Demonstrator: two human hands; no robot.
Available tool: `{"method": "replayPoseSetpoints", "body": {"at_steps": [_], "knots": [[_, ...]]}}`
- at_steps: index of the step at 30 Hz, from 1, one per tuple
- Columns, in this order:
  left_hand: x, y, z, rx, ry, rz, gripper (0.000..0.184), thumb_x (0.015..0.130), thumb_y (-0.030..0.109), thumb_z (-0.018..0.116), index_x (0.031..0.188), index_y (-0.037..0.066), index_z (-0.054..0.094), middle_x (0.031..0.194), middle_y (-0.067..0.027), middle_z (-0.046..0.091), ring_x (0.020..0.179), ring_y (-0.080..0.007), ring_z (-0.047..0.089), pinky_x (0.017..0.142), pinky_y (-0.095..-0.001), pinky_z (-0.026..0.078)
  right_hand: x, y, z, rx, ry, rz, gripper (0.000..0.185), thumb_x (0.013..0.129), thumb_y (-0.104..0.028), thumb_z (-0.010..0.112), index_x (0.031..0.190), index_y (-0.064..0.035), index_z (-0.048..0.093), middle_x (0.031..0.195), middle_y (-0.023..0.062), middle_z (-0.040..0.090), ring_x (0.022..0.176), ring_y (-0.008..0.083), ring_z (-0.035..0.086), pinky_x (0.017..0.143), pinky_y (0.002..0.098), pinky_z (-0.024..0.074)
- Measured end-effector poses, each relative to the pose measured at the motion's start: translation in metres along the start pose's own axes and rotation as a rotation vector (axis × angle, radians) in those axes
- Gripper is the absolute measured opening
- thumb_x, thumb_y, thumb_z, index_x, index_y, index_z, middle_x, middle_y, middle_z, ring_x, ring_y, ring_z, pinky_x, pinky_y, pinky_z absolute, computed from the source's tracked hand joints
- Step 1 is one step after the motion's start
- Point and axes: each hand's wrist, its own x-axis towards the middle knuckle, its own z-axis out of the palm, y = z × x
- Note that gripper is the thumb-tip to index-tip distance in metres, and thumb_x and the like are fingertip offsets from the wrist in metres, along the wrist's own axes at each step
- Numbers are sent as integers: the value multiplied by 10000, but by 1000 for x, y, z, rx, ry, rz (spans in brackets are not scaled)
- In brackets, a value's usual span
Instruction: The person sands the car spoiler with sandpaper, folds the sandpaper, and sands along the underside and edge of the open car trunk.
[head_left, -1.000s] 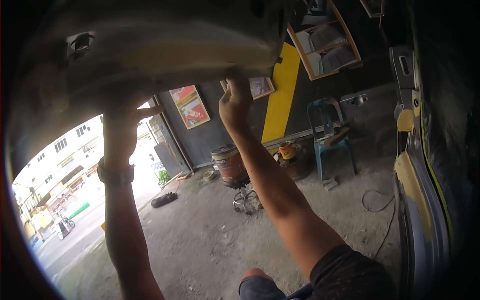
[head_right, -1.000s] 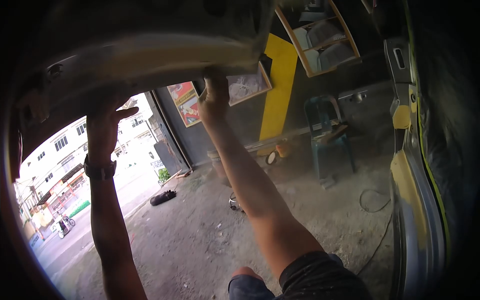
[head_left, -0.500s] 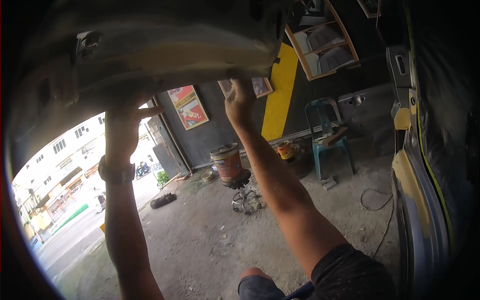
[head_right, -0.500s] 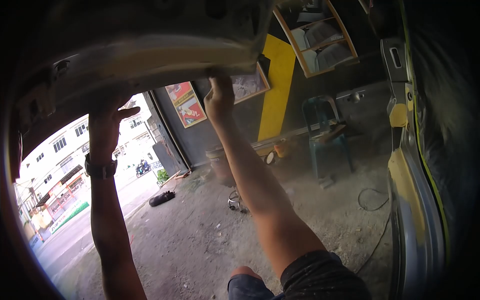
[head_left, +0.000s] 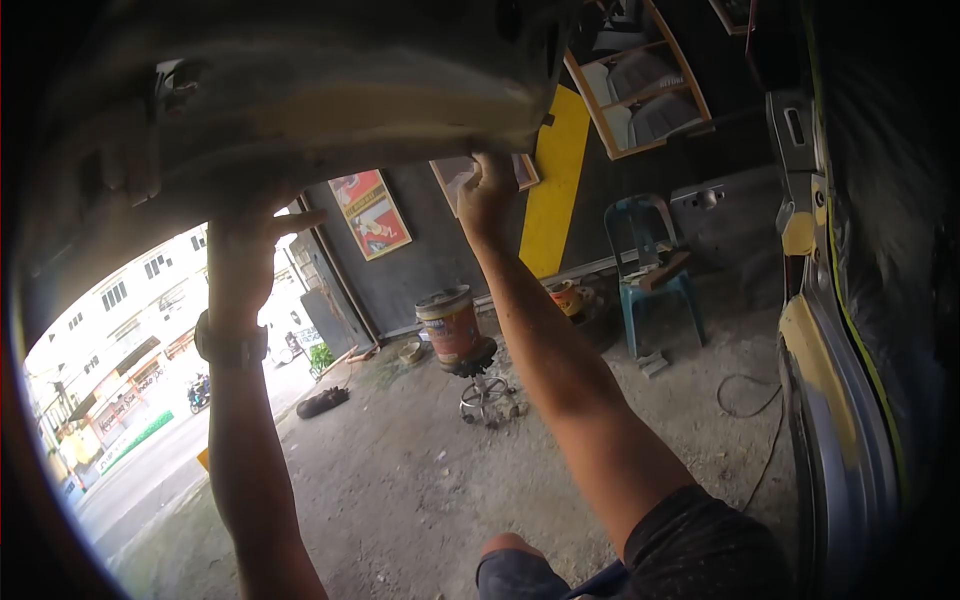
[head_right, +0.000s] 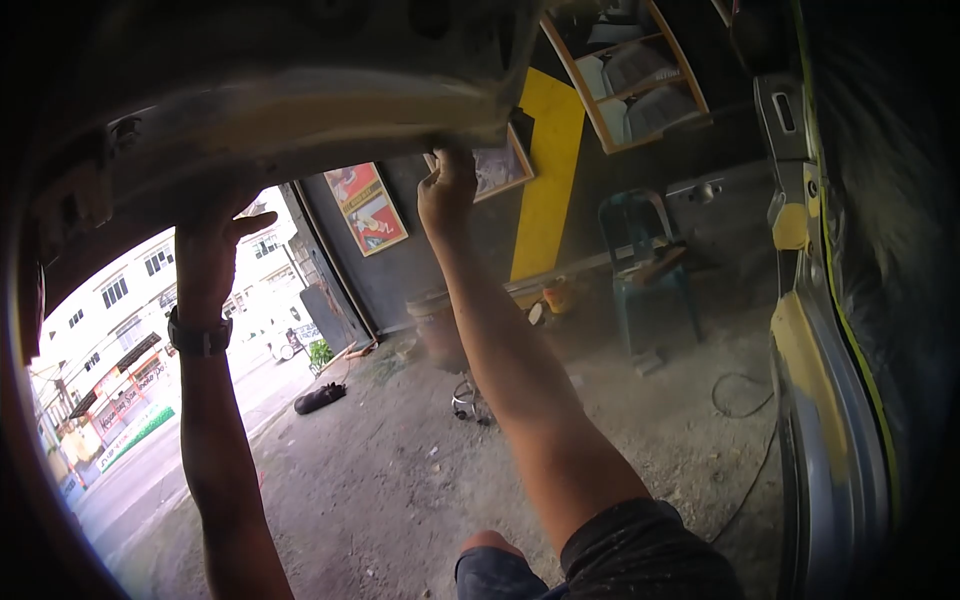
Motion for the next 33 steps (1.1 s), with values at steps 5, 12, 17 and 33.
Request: {"method": "replayPoseSetpoints", "body": {"at_steps": [5,12,17,33], "knots": [[1,-9,-3,-37,4,-3,320,1000,153,562,1274,-5,613,1253,-146,648,1161,-281,649,800,-410,638,1,-3,-1,-25,14,-3,254,777,158,556,964,10,643,988,196,667,987,386,646,869,443,525],[1,-4,-1,84,20,-16,262,907,-23,596,1114,55,737,1191,-80,674,1050,-199,687,862,-328,627,3,-13,-1,-4,35,-62,258,798,153,561,1002,27,659,1017,204,684,974,368,675,857,412,548],[2,3,0,25,31,-59,262,885,-26,624,1099,63,746,1183,-86,685,1069,-199,680,871,-316,621,3,-17,2,-16,-10,39,275,775,167,555,980,7,646,997,198,674,985,375,658,862,432,538],[-1,1,0,329,2,83,254,847,-31,661,1019,110,784,1231,-66,682,1130,-204,658,931,-311,585,-1,-32,10,121,50,44,255,800,152,559,964,-5,675,1000,187,681,972,378,653,864,441,539]]}}
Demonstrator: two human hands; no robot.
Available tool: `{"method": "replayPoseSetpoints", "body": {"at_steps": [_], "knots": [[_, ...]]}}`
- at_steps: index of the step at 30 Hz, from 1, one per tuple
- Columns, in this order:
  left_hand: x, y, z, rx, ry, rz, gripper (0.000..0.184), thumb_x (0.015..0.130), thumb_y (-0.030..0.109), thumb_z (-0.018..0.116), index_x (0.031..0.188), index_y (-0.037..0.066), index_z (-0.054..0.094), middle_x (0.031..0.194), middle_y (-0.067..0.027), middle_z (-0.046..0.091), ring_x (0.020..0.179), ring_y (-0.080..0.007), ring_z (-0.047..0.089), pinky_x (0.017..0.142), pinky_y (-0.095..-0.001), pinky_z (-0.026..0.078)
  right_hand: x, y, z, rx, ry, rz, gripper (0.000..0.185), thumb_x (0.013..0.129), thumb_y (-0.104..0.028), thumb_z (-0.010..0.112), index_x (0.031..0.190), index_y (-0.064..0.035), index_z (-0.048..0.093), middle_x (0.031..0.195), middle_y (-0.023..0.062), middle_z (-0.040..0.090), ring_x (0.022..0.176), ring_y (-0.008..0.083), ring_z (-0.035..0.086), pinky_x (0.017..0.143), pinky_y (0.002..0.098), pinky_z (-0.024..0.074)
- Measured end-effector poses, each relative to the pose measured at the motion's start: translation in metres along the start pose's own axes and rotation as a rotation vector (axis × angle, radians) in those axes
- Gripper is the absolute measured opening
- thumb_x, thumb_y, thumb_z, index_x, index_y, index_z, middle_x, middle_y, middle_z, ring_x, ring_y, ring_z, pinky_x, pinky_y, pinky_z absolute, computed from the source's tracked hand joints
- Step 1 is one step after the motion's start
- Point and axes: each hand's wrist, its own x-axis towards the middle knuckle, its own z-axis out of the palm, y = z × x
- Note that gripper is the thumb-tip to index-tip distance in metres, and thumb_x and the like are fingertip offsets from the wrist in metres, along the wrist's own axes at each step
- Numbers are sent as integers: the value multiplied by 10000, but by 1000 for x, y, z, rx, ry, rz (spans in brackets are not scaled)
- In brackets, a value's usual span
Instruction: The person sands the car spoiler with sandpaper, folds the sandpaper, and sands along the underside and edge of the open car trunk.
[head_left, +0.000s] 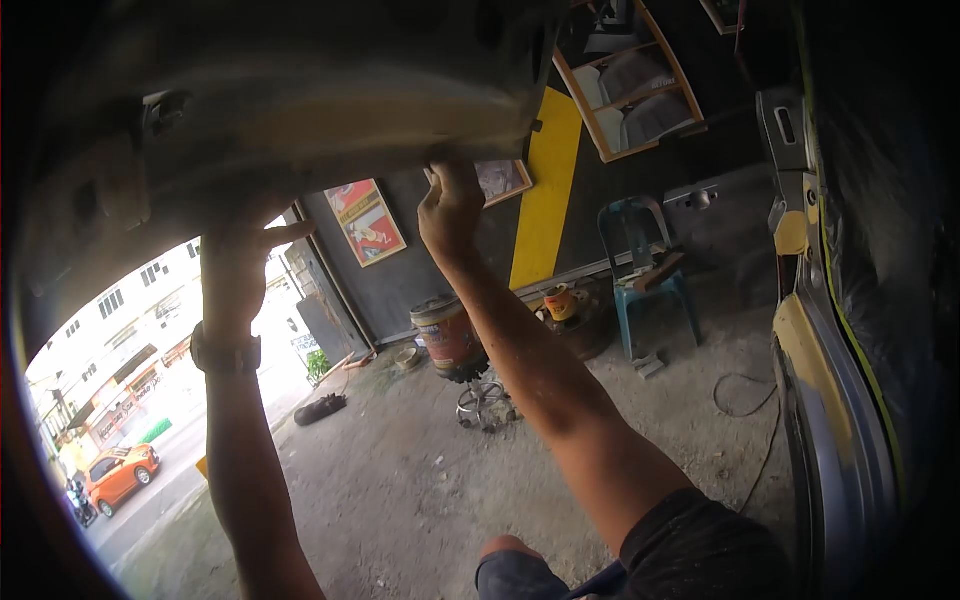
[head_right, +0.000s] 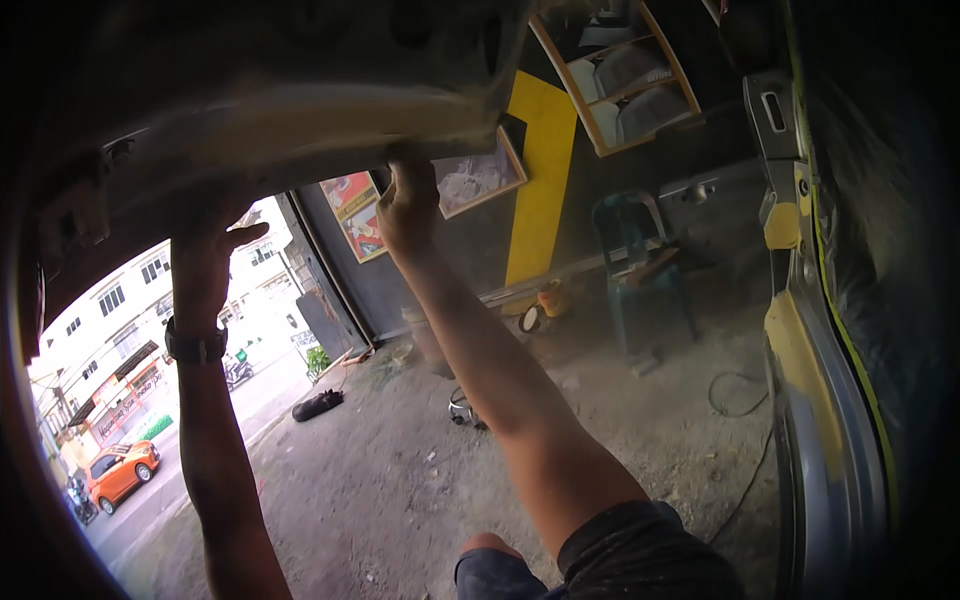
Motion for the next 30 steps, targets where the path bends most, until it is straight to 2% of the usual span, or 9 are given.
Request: {"method": "replayPoseSetpoints", "body": {"at_steps": [5,9,13,19,22,24,27,28,30], "knots": [[-4,-13,-4,-101,-43,-60,258,859,-20,647,1031,117,781,1264,-61,671,1149,-207,650,954,-315,575,1,31,-17,-207,-24,238,262,795,156,564,986,1,654,1032,193,674,968,375,655,857,429,538],[2,3,0,45,-7,32,293,875,-42,618,1077,109,767,1244,-66,673,1134,-196,657,937,-319,592,5,-2,-4,-29,29,-96,288,779,180,551,988,4,643,993,193,656,916,386,660,795,413,560],[-1,1,-4,-110,-60,-76,302,881,-63,606,1099,86,754,1207,-77,678,1128,-189,658,898,-319,615,-3,32,-3,-113,13,231,324,789,162,546,1053,-7,627,1076,211,652,1004,397,640,877,452,525],[0,-3,-3,-165,-34,-60,303,901,-89,578,1133,38,724,1221,-98,661,1106,-205,668,878,-320,627,-11,-5,-6,-35,-41,-55,301,836,102,585,1101,-18,662,1135,184,671,1080,361,637,932,425,513],[1,1,-2,-79,-55,30,294,905,-87,570,1132,28,719,1236,-99,654,1095,-209,673,881,-319,627,-8,11,-5,-124,-28,188,285,876,69,574,1133,-17,663,1153,190,675,1084,366,638,954,424,511],[4,26,2,-542,34,-230,290,916,-81,559,1128,33,720,1231,-102,657,1096,-213,674,875,-324,630,-3,-32,8,-130,82,-11,245,812,130,589,993,-19,663,977,173,696,929,353,693,836,417,559],[1,2,2,-54,-22,-11,303,940,-89,520,1173,7,686,1226,-122,653,1090,-230,675,870,-337,633,-1,-26,-2,-2,49,-50,239,811,126,588,984,-26,652,976,165,690,935,346,688,829,415,555],[-1,-3,0,-52,-20,-17,303,940,-89,520,1173,7,686,1226,-122,653,1090,-230,675,870,-337,633,2,-19,1,-35,95,168,219,819,112,588,976,-28,648,973,164,689,933,342,686,809,415,558],[-1,-9,-2,-105,-57,38,325,969,-105,455,1228,-27,634,1231,-145,636,1108,-244,661,863,-369,638,-9,-21,15,-129,107,164,225,825,111,585,985,-31,654,974,160,690,937,335,686,800,411,559]]}}
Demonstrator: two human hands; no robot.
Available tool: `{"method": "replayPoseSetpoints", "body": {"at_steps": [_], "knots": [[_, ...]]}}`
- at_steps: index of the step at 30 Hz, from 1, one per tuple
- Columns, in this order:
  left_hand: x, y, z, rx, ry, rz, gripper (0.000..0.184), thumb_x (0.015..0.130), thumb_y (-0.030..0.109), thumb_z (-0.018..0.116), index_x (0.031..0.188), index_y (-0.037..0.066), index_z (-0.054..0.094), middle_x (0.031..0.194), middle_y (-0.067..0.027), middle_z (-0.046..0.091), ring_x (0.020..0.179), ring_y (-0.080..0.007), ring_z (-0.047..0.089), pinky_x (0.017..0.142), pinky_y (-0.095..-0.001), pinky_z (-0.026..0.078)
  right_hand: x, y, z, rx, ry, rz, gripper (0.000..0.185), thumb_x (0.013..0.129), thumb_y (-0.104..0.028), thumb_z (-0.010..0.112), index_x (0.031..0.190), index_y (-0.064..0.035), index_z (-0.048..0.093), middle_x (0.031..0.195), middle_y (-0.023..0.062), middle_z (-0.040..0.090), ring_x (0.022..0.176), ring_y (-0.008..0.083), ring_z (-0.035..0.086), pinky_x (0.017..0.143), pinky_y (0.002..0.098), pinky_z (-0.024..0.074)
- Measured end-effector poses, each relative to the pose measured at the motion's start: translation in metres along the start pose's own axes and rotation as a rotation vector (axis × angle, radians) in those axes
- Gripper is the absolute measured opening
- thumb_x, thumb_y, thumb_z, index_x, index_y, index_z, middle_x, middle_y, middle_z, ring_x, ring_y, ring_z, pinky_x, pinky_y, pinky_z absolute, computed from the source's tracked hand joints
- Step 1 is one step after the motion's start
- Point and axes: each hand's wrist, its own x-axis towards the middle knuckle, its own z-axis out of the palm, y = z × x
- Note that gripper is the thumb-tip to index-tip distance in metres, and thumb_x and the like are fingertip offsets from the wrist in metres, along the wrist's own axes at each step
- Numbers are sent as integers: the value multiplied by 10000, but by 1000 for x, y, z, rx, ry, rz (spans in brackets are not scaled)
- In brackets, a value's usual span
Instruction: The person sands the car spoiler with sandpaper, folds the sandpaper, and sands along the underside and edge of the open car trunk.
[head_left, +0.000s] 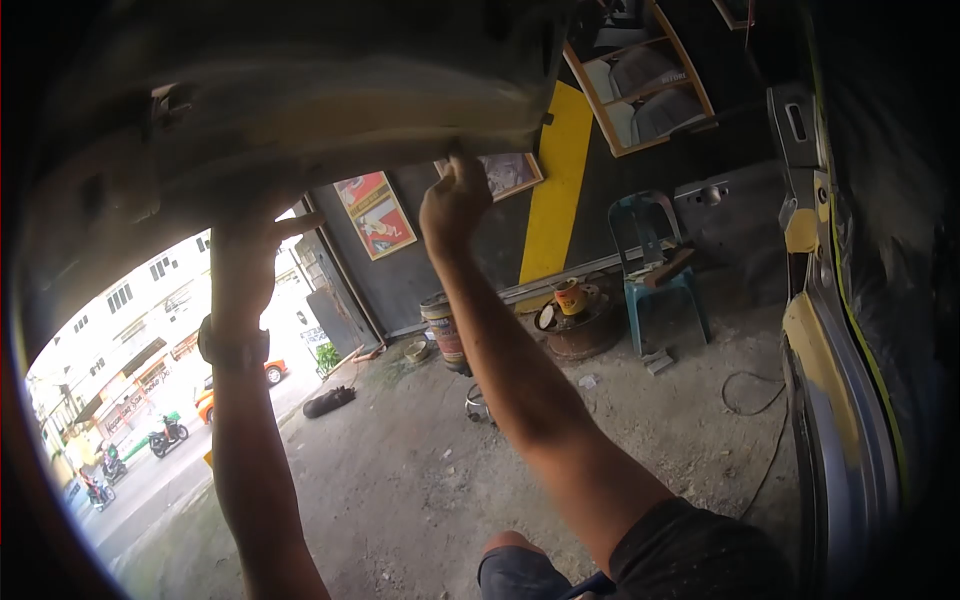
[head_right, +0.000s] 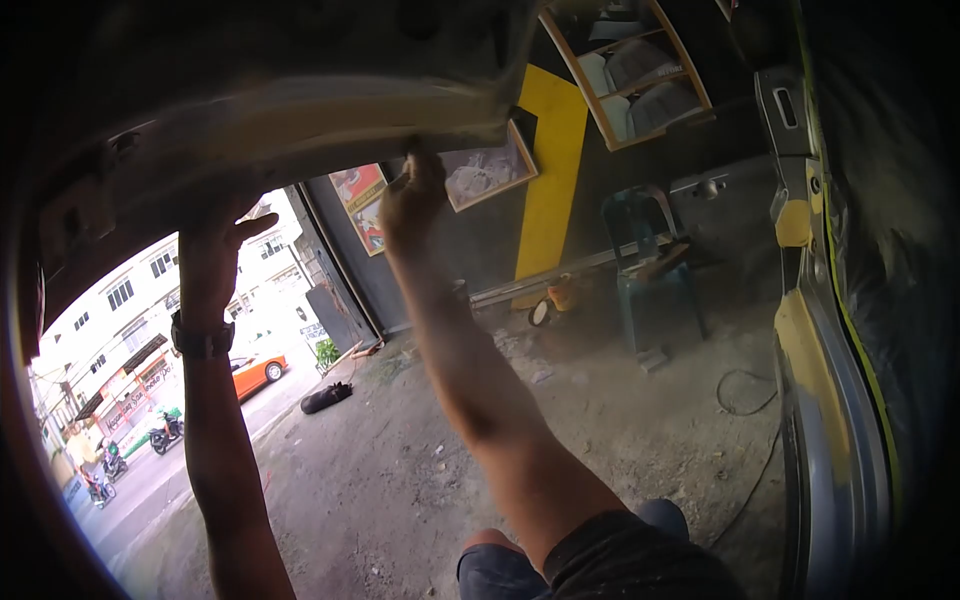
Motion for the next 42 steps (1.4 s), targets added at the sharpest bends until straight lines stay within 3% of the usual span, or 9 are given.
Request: {"method": "replayPoseSetpoints", "body": {"at_steps": [5,6,16,28,30,35,37,39,42], "knots": [[1,14,4,-402,57,-154,343,981,-105,404,1262,-49,592,1233,-156,610,1127,-242,641,856,-404,643,-6,-21,-4,56,-18,-186,281,824,109,594,1060,-29,662,1047,173,671,995,359,666,842,441,549],[1,12,3,-372,31,-105,337,988,-86,403,1266,-46,589,1237,-155,604,1131,-240,635,857,-409,643,-4,-13,-5,158,-95,-70,504,772,163,554,1238,-23,607,1186,208,619,1128,399,575,971,474,480],[2,15,3,-493,76,-206,334,977,-101,432,1273,-63,581,1261,-165,597,1131,-253,641,848,-387,648,0,-37,1,93,-6,-193,308,853,123,556,1113,-23,634,1097,178,659,1037,367,639,893,434,520],[1,5,1,297,-33,86,349,951,-105,477,1263,-24,612,1270,-164,606,1128,-262,649,869,-398,640,-4,-65,-7,151,-66,-204,307,806,129,561,1049,-35,656,1082,166,676,1040,343,649,904,429,519],[1,14,1,-466,39,-184,337,958,-104,473,1267,-45,594,1281,-165,601,1148,-261,641,873,-398,637,1,-31,-7,110,-48,-156,359,763,131,600,1075,-37,653,1066,149,667,1016,379,621,905,453,489],[3,11,0,-358,21,-134,318,984,-88,442,1275,-66,569,1280,-179,596,1174,-271,629,871,-406,638,-5,-56,1,83,-51,-63,340,817,89,558,1105,-67,651,1161,138,667,1080,362,622,1015,475,419],[-1,6,0,-266,-24,-86,317,987,-87,437,1275,-68,568,1277,-183,595,1179,-277,626,872,-409,637,-2,-33,-10,3,-83,-295,333,818,92,554,1083,-83,652,1190,126,668,1110,342,621,1041,505,381],[-2,7,1,-612,17,-115,324,970,-105,452,1263,-64,585,1276,-179,600,1175,-280,631,892,-402,629,14,-22,-13,96,-51,-74,336,787,144,534,1003,-56,696,1017,140,710,958,336,672,833,397,526],[2,17,3,-427,35,-143,335,964,-110,459,1275,-67,575,1272,-182,603,1185,-290,624,912,-414,618,-2,-63,8,52,42,-115,324,747,164,571,991,-32,656,1035,150,692,993,352,662,908,450,520]]}}
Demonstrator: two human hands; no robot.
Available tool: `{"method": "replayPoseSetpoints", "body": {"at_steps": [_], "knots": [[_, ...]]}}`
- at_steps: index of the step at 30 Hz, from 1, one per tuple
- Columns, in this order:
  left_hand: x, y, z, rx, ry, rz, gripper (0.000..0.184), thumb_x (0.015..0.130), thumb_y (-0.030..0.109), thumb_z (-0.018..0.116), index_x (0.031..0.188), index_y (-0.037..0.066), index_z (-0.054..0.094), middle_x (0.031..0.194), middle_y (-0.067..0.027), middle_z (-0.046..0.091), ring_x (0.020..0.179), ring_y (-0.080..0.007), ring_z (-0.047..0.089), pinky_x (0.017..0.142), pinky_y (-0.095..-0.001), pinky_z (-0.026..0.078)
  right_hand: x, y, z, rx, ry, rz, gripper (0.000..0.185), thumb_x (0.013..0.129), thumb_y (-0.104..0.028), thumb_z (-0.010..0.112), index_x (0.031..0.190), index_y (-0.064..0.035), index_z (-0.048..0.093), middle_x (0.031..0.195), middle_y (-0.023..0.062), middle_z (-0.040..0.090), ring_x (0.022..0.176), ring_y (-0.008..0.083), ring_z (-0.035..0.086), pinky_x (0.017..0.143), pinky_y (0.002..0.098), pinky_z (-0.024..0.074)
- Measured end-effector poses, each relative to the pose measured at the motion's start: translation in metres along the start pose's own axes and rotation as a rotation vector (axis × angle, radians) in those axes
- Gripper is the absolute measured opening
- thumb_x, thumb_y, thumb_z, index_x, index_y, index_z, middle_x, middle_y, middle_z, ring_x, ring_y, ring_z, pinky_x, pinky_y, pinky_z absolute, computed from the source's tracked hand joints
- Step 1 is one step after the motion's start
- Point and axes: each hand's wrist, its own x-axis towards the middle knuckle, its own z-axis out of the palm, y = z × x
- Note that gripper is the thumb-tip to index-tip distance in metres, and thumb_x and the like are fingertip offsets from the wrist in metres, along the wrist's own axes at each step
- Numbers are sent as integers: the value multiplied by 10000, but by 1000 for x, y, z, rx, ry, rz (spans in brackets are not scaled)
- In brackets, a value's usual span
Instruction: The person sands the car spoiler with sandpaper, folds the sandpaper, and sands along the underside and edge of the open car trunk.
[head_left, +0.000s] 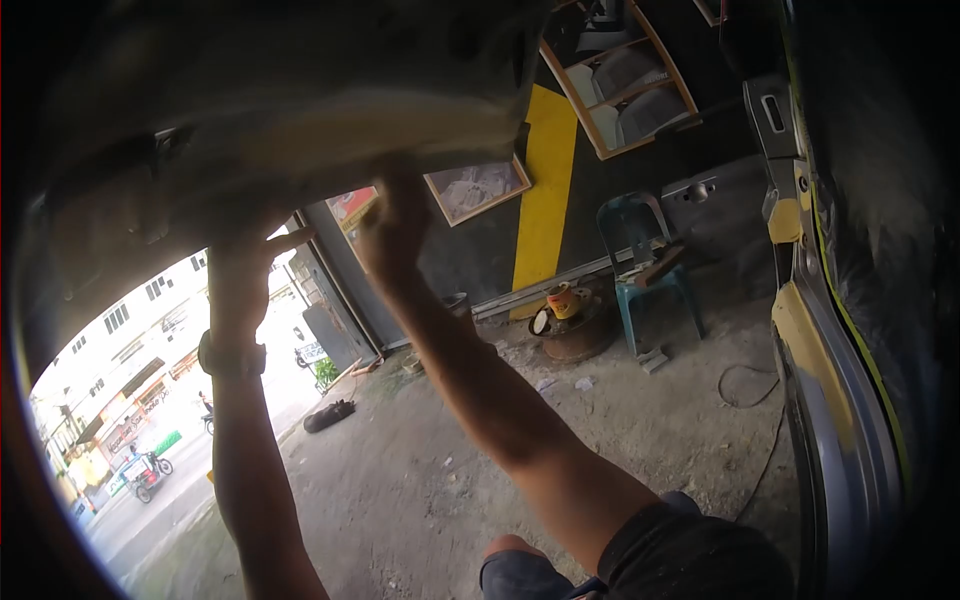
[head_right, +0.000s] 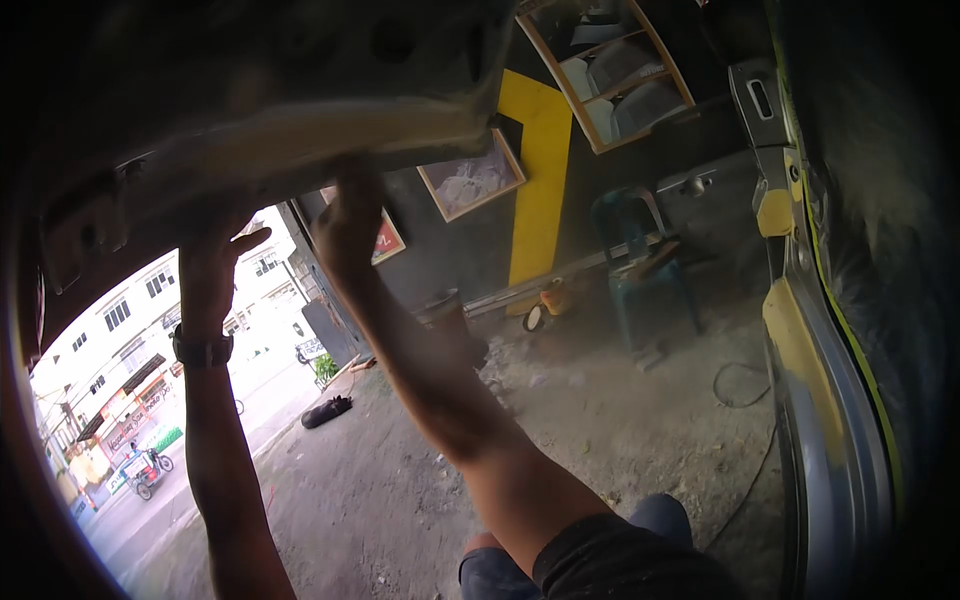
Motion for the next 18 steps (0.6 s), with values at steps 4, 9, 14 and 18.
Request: {"method": "replayPoseSetpoints", "body": {"at_steps": [4,9,14,18], "knots": [[-1,-10,-8,338,-66,105,314,989,-66,450,1280,-69,568,1273,-186,602,1200,-295,614,910,-423,616,5,15,-25,55,-179,-159,377,742,171,602,1026,-73,653,1116,107,681,1040,315,637,971,455,461],[-1,-5,-1,-19,-11,18,331,1006,118,530,1305,-16,581,1308,-165,609,1209,-303,609,923,-488,585,-7,-21,-5,55,-59,1,448,747,171,556,1115,-64,657,1166,137,648,1100,338,603,992,476,436],[2,3,-5,178,-56,-7,318,1004,74,511,1295,-32,583,1302,-171,609,1233,-297,596,931,-448,589,-1,42,-20,88,-210,-258,558,731,157,611,1216,-118,610,1192,86,649,1161,276,591,1047,480,366],[-1,6,0,-34,27,-99,301,959,32,547,1242,-27,630,1270,-157,634,1237,-262,599,912,-370,600,7,169,-33,-85,-125,16,322,843,129,507,1080,-30,656,1059,149,694,1014,352,649,856,449,500]]}}
